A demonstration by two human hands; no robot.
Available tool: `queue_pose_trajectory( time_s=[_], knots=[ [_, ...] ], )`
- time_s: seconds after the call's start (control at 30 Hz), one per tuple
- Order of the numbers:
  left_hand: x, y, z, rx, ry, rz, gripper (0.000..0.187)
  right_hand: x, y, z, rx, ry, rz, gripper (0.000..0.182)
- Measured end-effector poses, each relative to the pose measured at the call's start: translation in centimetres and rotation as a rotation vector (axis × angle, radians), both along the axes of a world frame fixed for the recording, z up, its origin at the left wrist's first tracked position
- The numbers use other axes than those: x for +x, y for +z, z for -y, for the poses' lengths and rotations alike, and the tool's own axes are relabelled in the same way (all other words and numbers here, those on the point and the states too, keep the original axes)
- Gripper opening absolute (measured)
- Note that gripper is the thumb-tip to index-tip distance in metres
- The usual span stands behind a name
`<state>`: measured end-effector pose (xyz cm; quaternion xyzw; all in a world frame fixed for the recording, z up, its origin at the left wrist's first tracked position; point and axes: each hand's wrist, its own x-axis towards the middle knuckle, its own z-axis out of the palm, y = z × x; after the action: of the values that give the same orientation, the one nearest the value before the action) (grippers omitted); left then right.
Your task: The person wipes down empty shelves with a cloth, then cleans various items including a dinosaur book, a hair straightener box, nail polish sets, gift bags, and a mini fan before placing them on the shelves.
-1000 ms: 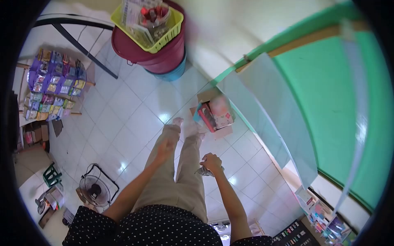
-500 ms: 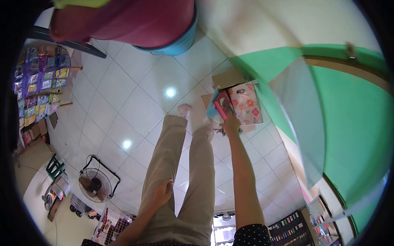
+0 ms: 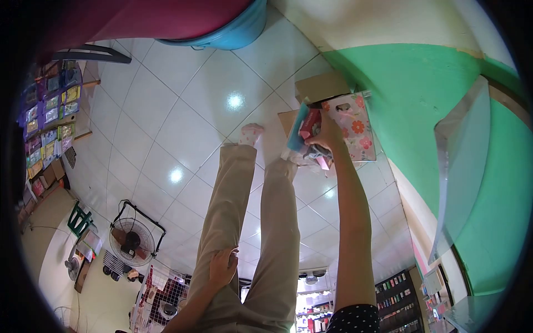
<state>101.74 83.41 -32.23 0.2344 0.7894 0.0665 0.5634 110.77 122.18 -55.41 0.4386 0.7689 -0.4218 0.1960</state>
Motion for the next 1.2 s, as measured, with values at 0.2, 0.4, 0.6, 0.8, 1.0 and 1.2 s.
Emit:
queue_pose_trajectory(
  time_s=[0.2, 0.4, 0.6, 0.8, 1.0, 1.2],
  knots=[
    [-0.3, 0.1, -0.2, 0.007, -0.006, 0.002, 0.031, 2.2, 5.0, 1.5, -0.022, -0.067, -0.134, 0.102],
    [-0.7, -0.5, -0.1, 0.016, 0.042, 0.044, 0.032, 3.0, 8.0, 2.8, -0.167, -0.061, -0.17, 0.098],
    [0.1, -5.3, 1.4, 0.042, 0.535, 0.362, 0.037, 2.3, 14.0, 4.9, -0.14, 0.18, -0.177, 0.09],
    [-3.9, -3.5, -8.9, -0.112, 1.05, 1.447, 0.052, -1.1, 27.8, 10.5, -0.306, 0.655, -0.183, 0.068],
    [-1.6, 6.6, -13.1, -0.482, 1.165, 1.469, 0.046, -2.9, 40.8, 14.7, -0.221, 0.767, -0.317, 0.073],
    [-3.2, 16.6, -15.4, -0.034, 0.91, 1.494, 0.049, -2.0, 51.6, 11.6, -0.581, 0.213, -0.681, 0.066]
  ],
)
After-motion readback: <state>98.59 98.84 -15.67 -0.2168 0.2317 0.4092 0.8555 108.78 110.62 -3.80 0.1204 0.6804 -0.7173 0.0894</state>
